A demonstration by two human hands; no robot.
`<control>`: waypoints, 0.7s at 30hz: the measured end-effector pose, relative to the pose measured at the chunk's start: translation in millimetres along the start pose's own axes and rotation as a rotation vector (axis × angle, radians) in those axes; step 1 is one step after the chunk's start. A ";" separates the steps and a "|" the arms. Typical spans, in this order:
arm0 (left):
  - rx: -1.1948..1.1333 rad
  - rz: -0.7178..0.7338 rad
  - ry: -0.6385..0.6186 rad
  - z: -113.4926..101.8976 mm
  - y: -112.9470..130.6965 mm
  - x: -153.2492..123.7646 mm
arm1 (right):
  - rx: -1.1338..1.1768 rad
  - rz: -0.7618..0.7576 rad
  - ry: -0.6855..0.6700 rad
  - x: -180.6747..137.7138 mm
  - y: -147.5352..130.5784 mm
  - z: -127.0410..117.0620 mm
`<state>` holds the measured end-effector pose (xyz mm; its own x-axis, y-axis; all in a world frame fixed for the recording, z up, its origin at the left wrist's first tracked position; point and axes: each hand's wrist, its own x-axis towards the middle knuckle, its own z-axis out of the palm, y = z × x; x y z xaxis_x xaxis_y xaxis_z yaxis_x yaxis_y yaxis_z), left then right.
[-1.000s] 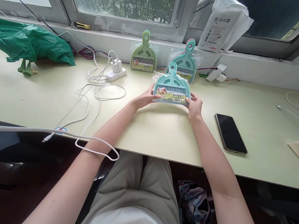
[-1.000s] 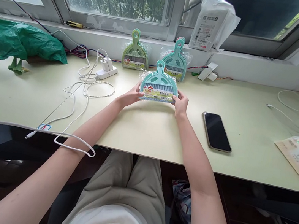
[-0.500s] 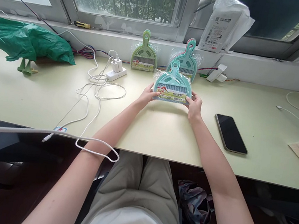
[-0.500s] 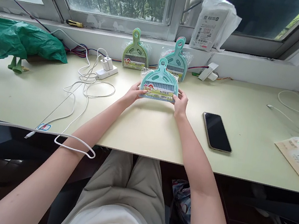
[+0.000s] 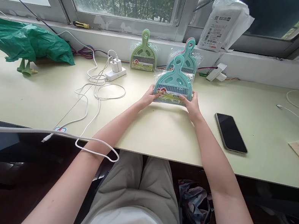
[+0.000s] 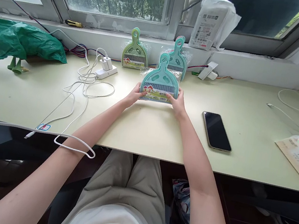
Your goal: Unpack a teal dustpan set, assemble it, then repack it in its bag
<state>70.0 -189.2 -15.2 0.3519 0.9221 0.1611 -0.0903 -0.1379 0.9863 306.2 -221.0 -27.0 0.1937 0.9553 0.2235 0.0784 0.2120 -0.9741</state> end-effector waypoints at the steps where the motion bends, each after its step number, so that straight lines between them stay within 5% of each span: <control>1: 0.010 0.008 -0.008 0.2 -1.3 0.9 | -0.017 -0.017 0.004 0.2 0.3 0.1; 15: 0.089 0.117 -0.056 -0.4 -6.2 1.6 | -0.069 -0.051 0.057 -0.5 0.8 3.0; 21: 0.026 -0.025 -0.020 2.7 1.4 -5.1 | 0.003 -0.008 -0.007 -1.9 -1.9 1.7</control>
<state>70.6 -195.1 -14.5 0.3725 0.9179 0.1367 -0.0568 -0.1245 0.9906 304.1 -222.8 -25.6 0.1858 0.9551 0.2307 0.0767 0.2200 -0.9725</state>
